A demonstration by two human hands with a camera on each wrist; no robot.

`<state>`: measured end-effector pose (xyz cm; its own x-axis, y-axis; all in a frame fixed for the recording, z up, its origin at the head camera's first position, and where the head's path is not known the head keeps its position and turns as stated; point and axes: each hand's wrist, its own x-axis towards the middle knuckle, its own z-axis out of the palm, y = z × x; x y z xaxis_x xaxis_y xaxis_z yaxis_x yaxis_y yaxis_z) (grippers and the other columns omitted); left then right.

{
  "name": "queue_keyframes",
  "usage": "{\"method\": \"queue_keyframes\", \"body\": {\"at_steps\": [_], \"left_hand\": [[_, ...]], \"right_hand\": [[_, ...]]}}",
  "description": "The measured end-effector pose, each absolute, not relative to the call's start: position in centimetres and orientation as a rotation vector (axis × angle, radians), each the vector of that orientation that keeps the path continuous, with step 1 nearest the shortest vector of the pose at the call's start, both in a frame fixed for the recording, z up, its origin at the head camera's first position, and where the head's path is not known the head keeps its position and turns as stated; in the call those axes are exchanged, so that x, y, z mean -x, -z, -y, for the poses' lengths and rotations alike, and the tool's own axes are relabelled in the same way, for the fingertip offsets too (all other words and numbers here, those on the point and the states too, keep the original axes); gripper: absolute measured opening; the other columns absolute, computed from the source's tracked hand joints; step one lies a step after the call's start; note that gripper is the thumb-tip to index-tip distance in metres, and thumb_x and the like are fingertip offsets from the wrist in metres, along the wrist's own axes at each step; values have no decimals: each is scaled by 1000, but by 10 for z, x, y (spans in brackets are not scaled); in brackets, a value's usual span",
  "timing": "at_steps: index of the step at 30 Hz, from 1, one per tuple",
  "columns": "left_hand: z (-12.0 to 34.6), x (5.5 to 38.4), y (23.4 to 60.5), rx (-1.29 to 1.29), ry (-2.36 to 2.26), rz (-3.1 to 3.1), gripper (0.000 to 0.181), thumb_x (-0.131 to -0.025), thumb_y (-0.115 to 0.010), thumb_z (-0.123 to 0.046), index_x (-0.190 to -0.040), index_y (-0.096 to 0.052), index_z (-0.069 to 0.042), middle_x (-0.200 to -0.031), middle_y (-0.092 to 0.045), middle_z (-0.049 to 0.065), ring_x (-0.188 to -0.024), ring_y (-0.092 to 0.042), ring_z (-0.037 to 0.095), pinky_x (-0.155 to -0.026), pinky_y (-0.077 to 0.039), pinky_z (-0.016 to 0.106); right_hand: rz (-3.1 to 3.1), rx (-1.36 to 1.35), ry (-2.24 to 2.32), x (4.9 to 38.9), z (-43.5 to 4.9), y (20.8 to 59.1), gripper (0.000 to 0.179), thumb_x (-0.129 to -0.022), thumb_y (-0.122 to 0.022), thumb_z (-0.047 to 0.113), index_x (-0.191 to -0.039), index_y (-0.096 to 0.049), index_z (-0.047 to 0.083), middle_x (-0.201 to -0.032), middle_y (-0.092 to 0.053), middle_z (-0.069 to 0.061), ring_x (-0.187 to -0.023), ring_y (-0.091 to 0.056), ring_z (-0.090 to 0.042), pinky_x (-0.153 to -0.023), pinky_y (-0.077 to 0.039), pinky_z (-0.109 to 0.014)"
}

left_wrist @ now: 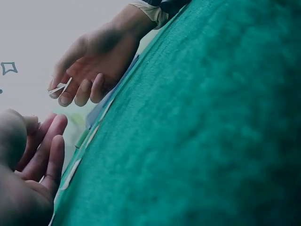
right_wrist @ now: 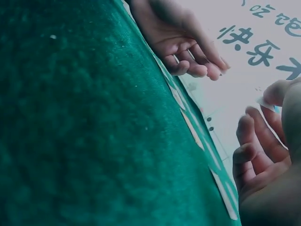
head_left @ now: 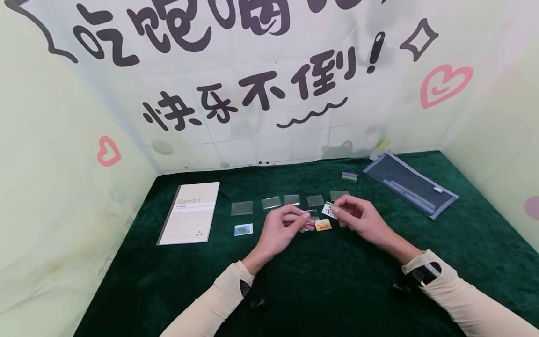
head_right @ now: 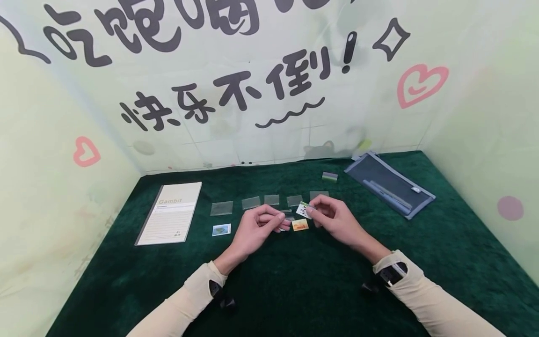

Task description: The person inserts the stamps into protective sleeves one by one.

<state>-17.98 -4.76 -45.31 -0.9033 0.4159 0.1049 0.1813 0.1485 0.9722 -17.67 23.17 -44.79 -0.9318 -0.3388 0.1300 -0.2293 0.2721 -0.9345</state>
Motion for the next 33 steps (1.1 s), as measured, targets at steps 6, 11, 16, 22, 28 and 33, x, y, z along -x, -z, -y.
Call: {"method": "queue_keyframes", "body": {"at_steps": [6, 11, 16, 22, 28, 33], "left_hand": [[49, 182, 459, -605, -1827, -2198, 35, -108, -68, -41, -120, -75, -9, -103, -86, -1, -98, -82, 15, -84, -65, 29], [49, 183, 459, -600, -1792, -2211, 35, -109, -66, -43, -117, -78, -10, -98, -86, -1, -95, -80, 15, -82, -63, 27], [49, 184, 459, -598, -1775, -2215, 37, -109, -65, -44, -115, -80, -10, -99, -85, -1, -97, -79, 16, -84, -63, 28], [49, 185, 461, -599, -1770, -2216, 35, -108, -65, -46, -114, -80, -15, -100, -85, -2, -99, -79, 15, -85, -63, 28], [49, 186, 463, -615, -1776, -2195, 34, -108, -65, -47, -111, -81, -18, -102, -85, -2, -102, -79, 16, -86, -62, 28], [50, 186, 463, -619, -1781, -2185, 34, -108, -65, -47, -113, -80, -17, -102, -85, -1, -101, -79, 16, -86, -62, 28]], "right_hand": [[-2437, 508, 1750, 175, -231, 453, 17, -111, -65, 26, -119, -68, 11, -96, -70, -12, -72, -65, -25, -65, -57, -32], [-2476, 523, 1741, 174, -231, 454, 16, -110, -67, 26, -118, -69, 13, -97, -71, -12, -72, -66, -26, -67, -59, -32], [-2445, 550, 1731, 176, -232, 455, 16, -109, -67, 24, -119, -70, 11, -97, -71, -14, -74, -67, -30, -69, -59, -32], [-2401, 557, 1717, 177, -233, 455, 15, -109, -68, 23, -117, -70, 11, -95, -73, -14, -74, -67, -31, -68, -59, -32], [-2363, 574, 1699, 176, -232, 457, 15, -108, -68, 22, -116, -71, 10, -95, -74, -13, -75, -68, -30, -68, -60, -32], [-2358, 572, 1693, 176, -231, 456, 15, -108, -69, 23, -115, -71, 11, -95, -75, -12, -75, -69, -30, -67, -59, -32]]}}
